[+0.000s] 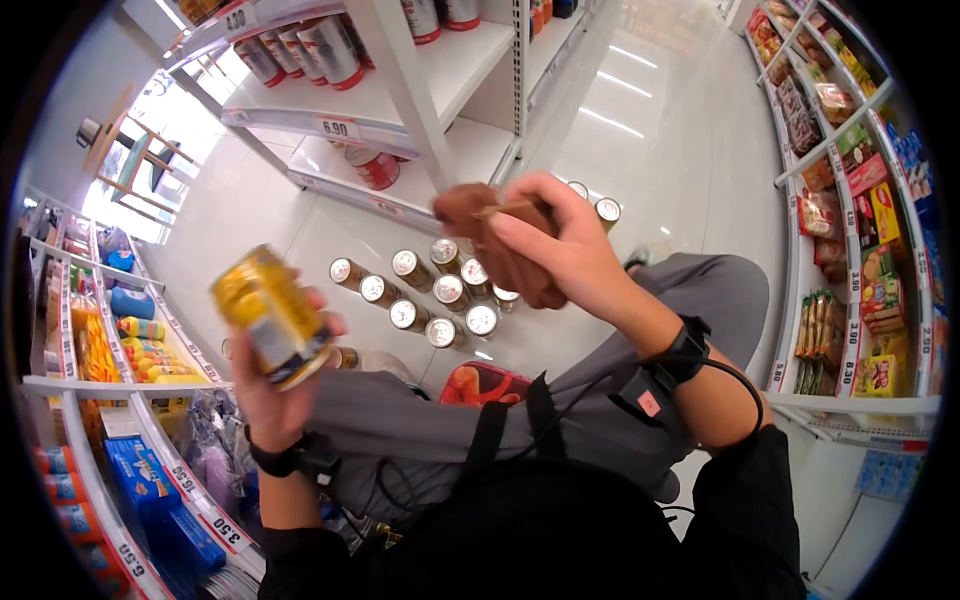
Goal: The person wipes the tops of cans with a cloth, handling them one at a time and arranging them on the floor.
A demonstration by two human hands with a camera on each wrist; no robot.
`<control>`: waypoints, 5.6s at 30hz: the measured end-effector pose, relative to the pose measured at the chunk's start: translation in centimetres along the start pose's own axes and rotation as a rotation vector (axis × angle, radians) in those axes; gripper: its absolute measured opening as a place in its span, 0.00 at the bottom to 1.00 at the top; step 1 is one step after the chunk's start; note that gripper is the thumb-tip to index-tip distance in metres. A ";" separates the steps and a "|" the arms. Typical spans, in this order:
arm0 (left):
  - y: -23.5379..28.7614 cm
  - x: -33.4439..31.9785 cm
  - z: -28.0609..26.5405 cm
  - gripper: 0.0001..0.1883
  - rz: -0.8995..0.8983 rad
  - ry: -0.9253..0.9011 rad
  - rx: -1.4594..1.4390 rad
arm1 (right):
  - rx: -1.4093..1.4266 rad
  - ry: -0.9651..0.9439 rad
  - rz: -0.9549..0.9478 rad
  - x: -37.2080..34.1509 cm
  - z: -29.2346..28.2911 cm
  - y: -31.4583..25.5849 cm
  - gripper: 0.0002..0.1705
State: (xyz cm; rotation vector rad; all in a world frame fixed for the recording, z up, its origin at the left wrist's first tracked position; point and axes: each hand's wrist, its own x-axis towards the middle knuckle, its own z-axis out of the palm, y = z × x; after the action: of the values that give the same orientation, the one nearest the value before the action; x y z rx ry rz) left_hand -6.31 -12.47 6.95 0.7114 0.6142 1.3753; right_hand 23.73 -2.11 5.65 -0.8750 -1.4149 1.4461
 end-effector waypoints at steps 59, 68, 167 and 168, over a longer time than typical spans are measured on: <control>-11.7 8.5 -5.0 0.25 0.446 0.169 1.246 | -0.806 -0.201 -0.433 6.2 7.2 6.7 0.04; -11.7 8.4 -5.6 0.38 0.215 0.289 1.052 | -0.862 -0.039 -0.419 7.5 6.5 7.2 0.06; -15.9 5.5 -25.2 0.31 -0.254 1.374 0.222 | -0.774 -0.682 -0.327 2.3 9.7 8.2 0.07; -16.3 6.5 -24.8 0.30 -0.294 1.384 0.253 | -0.784 -0.711 -0.319 2.2 9.2 8.1 0.08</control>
State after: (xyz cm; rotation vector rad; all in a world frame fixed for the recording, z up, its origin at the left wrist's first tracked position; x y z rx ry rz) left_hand -13.75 -4.64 -21.44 -0.2766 1.9043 1.3741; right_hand 13.38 -2.74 -1.24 -0.5321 -2.6219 0.9672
